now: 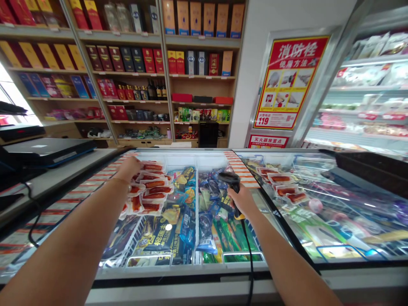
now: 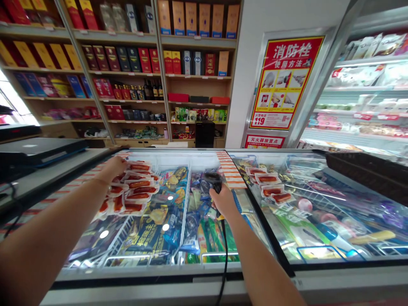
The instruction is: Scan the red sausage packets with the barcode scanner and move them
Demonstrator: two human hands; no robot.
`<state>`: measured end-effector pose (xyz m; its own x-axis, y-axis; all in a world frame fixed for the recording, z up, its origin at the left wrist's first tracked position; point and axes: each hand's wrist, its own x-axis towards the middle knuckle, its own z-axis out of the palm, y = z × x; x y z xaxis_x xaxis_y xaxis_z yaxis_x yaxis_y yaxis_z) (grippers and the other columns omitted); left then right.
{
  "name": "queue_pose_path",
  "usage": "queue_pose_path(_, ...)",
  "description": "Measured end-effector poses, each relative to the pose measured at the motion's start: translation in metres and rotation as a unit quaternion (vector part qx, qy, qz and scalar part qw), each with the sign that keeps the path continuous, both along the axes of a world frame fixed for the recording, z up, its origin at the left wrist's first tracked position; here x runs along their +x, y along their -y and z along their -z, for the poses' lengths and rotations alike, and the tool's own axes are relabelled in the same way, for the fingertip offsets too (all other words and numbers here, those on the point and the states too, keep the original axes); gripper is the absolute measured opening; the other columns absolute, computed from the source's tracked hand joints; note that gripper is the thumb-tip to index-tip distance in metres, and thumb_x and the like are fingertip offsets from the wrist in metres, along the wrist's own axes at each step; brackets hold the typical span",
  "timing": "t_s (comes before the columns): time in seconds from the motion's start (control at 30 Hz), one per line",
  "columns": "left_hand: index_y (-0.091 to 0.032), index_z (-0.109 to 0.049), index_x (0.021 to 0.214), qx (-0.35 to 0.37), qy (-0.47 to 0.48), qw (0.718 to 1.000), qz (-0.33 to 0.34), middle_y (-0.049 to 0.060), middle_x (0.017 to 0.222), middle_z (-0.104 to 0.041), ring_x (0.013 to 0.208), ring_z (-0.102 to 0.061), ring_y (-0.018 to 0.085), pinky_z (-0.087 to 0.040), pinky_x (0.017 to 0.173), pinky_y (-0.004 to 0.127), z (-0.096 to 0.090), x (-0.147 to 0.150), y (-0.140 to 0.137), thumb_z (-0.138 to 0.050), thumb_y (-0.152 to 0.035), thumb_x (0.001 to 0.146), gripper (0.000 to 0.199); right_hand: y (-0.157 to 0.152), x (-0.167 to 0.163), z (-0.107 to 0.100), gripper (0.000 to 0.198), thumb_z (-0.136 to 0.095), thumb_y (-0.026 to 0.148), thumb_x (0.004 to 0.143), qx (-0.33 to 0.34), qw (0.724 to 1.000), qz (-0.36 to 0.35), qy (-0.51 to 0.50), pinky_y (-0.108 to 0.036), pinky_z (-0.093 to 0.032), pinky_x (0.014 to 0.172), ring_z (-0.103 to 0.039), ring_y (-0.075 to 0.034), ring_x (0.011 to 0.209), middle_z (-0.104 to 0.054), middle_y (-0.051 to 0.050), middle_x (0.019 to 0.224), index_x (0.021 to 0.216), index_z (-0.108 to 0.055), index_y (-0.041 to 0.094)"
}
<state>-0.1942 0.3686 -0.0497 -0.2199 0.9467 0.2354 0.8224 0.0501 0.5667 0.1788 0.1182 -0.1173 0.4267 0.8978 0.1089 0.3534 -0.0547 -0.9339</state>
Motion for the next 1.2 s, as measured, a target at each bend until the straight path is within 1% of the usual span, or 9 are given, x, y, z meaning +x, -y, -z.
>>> queue_pose_path(0.13, -0.016, -0.056, 0.062, 0.052, -0.061, 0.997, 0.01, 0.005, 0.063, -0.059, 0.084, -0.063, 0.027, -0.047, 0.077, 0.032, -0.012, 0.021, 0.008, -0.064, -0.022, 0.075, 0.016, 0.003, -0.003, -0.002, 0.012, -0.057, 0.029, 0.078, 0.006, 1.0, -0.004, 0.006, -0.024, -0.041, 0.039, -0.054, -0.014, 0.037, -0.054, 0.005, 0.051, 0.081, -0.047, 0.022)
queue_pose_path(0.23, -0.015, -0.065, 0.075, 0.094, 0.049, 0.994, 0.014, 0.005, 0.062, -0.062, 0.071, -0.063, 0.024, -0.049, 0.066, 0.03, -0.02, 0.051, 0.019, -0.067, -0.024, 0.073, 0.009, 0.005, -0.005, -0.003, 0.012, -0.057, 0.028, 0.078, 0.011, 1.0, -0.009, 0.004, -0.024, -0.041, 0.04, -0.055, -0.015, 0.038, -0.055, 0.005, 0.051, 0.082, -0.047, 0.022)
queue_pose_path(0.33, -0.012, -0.069, 0.089, 0.091, 0.199, 0.976, 0.022, 0.004, 0.062, -0.062, 0.061, -0.063, 0.021, -0.05, 0.058, 0.031, -0.019, 0.09, 0.031, -0.069, -0.023, 0.073, 0.02, 0.008, -0.005, -0.004, 0.013, -0.057, 0.029, 0.078, 0.019, 1.0, -0.006, -0.002, -0.024, -0.042, 0.039, -0.056, -0.015, 0.038, -0.055, 0.004, 0.051, 0.082, -0.046, 0.022)
queue_pose_path(0.47, -0.011, -0.068, 0.084, 0.035, 0.439, 0.896, 0.056, 0.006, 0.072, -0.066, 0.067, -0.067, 0.018, -0.055, 0.061, 0.028, 0.006, 0.146, 0.051, -0.068, -0.012, 0.072, 0.011, 0.014, -0.002, -0.008, 0.015, -0.058, 0.03, 0.078, 0.016, 1.0, -0.009, -0.011, -0.024, -0.042, 0.04, -0.055, -0.015, 0.038, -0.054, 0.005, 0.048, 0.084, -0.047, 0.022)
queue_pose_path(0.53, -0.013, -0.065, 0.075, 0.005, 0.5, 0.863, 0.071, 0.007, 0.075, -0.068, 0.073, -0.069, 0.019, -0.057, 0.064, 0.027, 0.025, 0.17, 0.063, -0.068, -0.013, 0.074, 0.003, 0.015, -0.001, -0.009, 0.014, -0.058, 0.031, 0.078, 0.016, 1.0, -0.01, -0.012, -0.024, -0.043, 0.041, -0.055, -0.015, 0.038, -0.054, 0.005, 0.047, 0.083, -0.047, 0.022)
queue_pose_path(0.6, -0.015, -0.062, 0.072, -0.021, 0.548, 0.832, 0.087, 0.008, 0.077, -0.069, 0.079, -0.07, 0.018, -0.057, 0.068, 0.026, 0.045, 0.19, 0.074, -0.065, -0.013, 0.078, 0.006, 0.016, 0.0, -0.008, 0.013, -0.057, 0.031, 0.079, 0.019, 1.0, -0.011, -0.009, -0.024, -0.043, 0.041, -0.055, -0.015, 0.038, -0.052, 0.005, 0.046, 0.082, -0.048, 0.022)
queue_pose_path(0.67, -0.015, -0.06, 0.073, -0.031, 0.568, 0.817, 0.1, 0.007, 0.079, -0.07, 0.081, -0.071, 0.016, -0.057, 0.072, 0.025, 0.062, 0.205, 0.084, -0.062, -0.014, 0.081, 0.008, 0.017, 0.0, -0.007, 0.013, -0.056, 0.031, 0.079, 0.026, 1.0, -0.015, -0.002, -0.024, -0.043, 0.042, -0.055, -0.015, 0.038, -0.053, 0.005, 0.047, 0.082, -0.048, 0.022)
queue_pose_path(0.87, -0.016, -0.06, 0.079, -0.033, 0.599, 0.787, 0.142, 0.003, 0.077, -0.07, 0.076, -0.069, 0.013, -0.057, 0.076, 0.026, 0.087, 0.222, 0.094, -0.06, -0.014, 0.08, 0.002, 0.022, -0.011, -0.011, 0.012, -0.057, 0.03, 0.078, 0.02, 0.999, -0.04, 0.028, -0.023, -0.041, 0.041, -0.055, -0.015, 0.038, -0.052, 0.006, 0.048, 0.083, -0.048, 0.023)
queue_pose_path(1.2, -0.016, -0.062, 0.078, -0.008, 0.587, 0.793, 0.163, 0.001, 0.076, -0.068, 0.071, -0.067, 0.012, -0.056, 0.075, 0.028, 0.094, 0.221, 0.093, -0.06, -0.017, 0.078, 0.003, 0.023, -0.021, -0.007, 0.011, -0.057, 0.03, 0.079, 0.024, 0.989, -0.074, 0.126, -0.022, -0.04, 0.046, -0.056, -0.014, 0.046, -0.054, 0.003, 0.052, 0.078, -0.049, 0.022)
